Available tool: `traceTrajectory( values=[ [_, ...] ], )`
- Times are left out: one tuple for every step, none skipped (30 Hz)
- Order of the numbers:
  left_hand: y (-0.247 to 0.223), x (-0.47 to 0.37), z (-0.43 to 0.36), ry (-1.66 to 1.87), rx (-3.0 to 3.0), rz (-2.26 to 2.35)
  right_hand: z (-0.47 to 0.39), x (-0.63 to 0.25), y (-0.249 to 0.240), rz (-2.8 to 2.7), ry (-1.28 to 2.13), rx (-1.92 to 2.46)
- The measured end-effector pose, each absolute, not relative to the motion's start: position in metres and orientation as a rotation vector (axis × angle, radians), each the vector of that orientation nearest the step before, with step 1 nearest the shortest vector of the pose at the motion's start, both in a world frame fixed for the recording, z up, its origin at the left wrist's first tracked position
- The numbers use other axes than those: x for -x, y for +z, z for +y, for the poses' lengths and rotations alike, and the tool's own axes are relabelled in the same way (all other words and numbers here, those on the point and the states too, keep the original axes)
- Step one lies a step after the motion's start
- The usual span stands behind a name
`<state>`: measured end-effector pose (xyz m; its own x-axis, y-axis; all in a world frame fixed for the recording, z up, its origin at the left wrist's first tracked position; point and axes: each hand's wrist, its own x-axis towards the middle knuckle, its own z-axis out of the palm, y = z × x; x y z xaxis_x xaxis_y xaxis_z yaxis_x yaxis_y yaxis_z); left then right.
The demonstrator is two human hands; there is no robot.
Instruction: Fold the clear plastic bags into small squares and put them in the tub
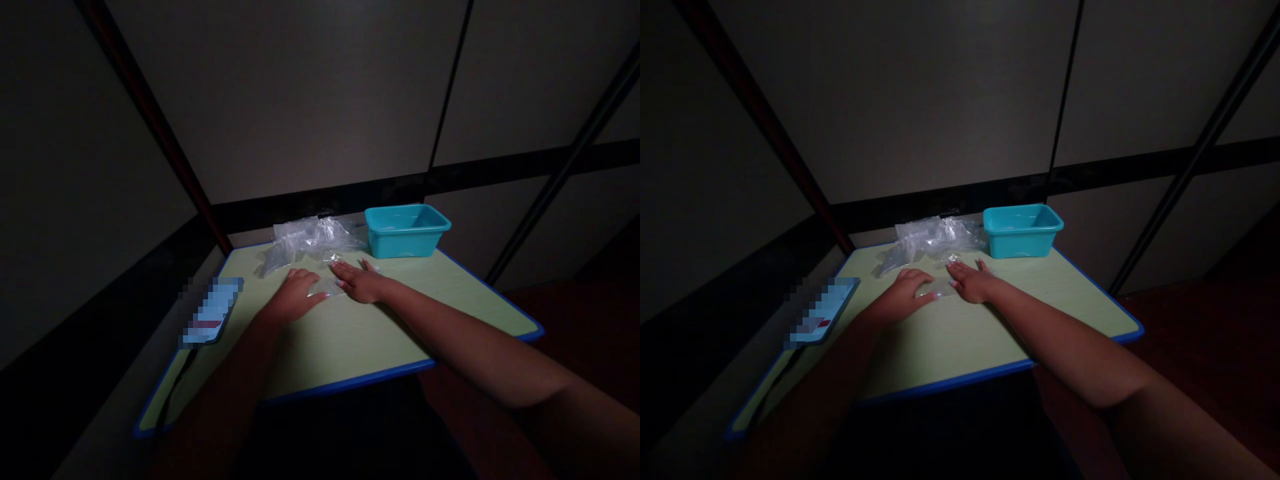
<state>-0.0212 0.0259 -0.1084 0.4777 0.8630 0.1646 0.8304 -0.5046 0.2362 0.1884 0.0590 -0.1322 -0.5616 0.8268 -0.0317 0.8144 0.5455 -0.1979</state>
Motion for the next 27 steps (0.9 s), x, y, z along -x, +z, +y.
traceTrajectory(
  values=[
    [-0.105,0.031,0.03,0.41,-2.549,1.531,0.059,-0.188,-0.133,-2.701,0.29,1.432],
    [-0.102,0.041,0.034,0.386,-2.495,1.553,0.06,-0.189,-0.133,-2.698,0.286,1.429],
    [-0.099,0.051,0.037,0.326,-2.441,1.552,0.06,-0.189,-0.133,-2.697,0.282,1.428],
    [-0.097,0.059,0.04,0.265,-2.392,1.548,0.06,-0.188,-0.134,-2.697,0.278,1.427],
    [-0.096,0.065,0.042,0.217,-2.351,1.554,0.06,-0.188,-0.134,-2.699,0.275,1.426],
    [-0.095,0.07,0.042,0.178,-2.308,1.551,0.06,-0.188,-0.134,-2.703,0.273,1.424],
    [-0.094,0.072,0.043,0.15,-2.269,1.537,0.06,-0.188,-0.134,-2.706,0.27,1.424],
    [-0.093,0.074,0.042,0.131,-2.231,1.514,0.06,-0.188,-0.134,-2.707,0.267,1.425],
    [-0.092,0.074,0.042,0.116,-2.19,1.485,0.06,-0.188,-0.134,-2.708,0.267,1.426],
    [-0.091,0.074,0.041,0.105,-2.149,1.454,0.06,-0.188,-0.134,-2.707,0.269,1.428],
    [-0.09,0.074,0.041,0.096,-2.11,1.427,0.06,-0.188,-0.134,-2.707,0.273,1.429],
    [-0.09,0.075,0.041,0.088,-2.076,1.408,0.06,-0.188,-0.134,-2.707,0.277,1.429],
    [-0.089,0.075,0.041,0.081,-2.052,1.401,0.06,-0.189,-0.134,-2.708,0.281,1.429],
    [-0.089,0.076,0.042,0.077,-2.038,1.404,0.06,-0.189,-0.133,-2.709,0.285,1.43],
    [-0.088,0.078,0.042,0.077,-2.035,1.414,0.06,-0.189,-0.133,-2.711,0.288,1.432],
    [-0.088,0.08,0.043,0.08,-2.039,1.426,0.06,-0.189,-0.133,-2.711,0.289,1.434],
    [-0.088,0.082,0.044,0.083,-2.045,1.441,0.06,-0.189,-0.132,-2.711,0.292,1.437],
    [-0.089,0.083,0.044,0.087,-2.049,1.458,0.059,-0.189,-0.132,-2.71,0.296,1.439],
    [-0.089,0.085,0.045,0.09,-2.052,1.478,0.059,-0.189,-0.131,-2.71,0.3,1.439],
    [-0.09,0.086,0.046,0.09,-2.054,1.5,0.059,-0.189,-0.131,-2.709,0.303,1.438],
    [-0.09,0.087,0.046,0.084,-2.056,1.526,0.059,-0.189,-0.131,-2.708,0.304,1.436],
    [-0.091,0.088,0.047,0.074,-2.056,1.555,0.059,-0.189,-0.131,-2.707,0.303,1.433],
    [-0.092,0.088,0.048,0.061,-2.056,1.583,0.059,-0.189,-0.131,-2.706,0.301,1.432],
    [-0.093,0.089,0.048,0.05,-2.059,1.607,0.06,-0.189,-0.132,-2.706,0.298,1.43],
    [-0.093,0.089,0.049,0.042,-2.064,1.625,0.06,-0.189,-0.132,-2.706,0.295,1.431],
    [-0.094,0.089,0.049,0.037,-2.071,1.639,0.06,-0.189,-0.132,-2.708,0.293,1.431],
    [-0.094,0.088,0.049,0.036,-2.081,1.65,0.06,-0.189,-0.133,-2.711,0.291,1.432]
  ],
)
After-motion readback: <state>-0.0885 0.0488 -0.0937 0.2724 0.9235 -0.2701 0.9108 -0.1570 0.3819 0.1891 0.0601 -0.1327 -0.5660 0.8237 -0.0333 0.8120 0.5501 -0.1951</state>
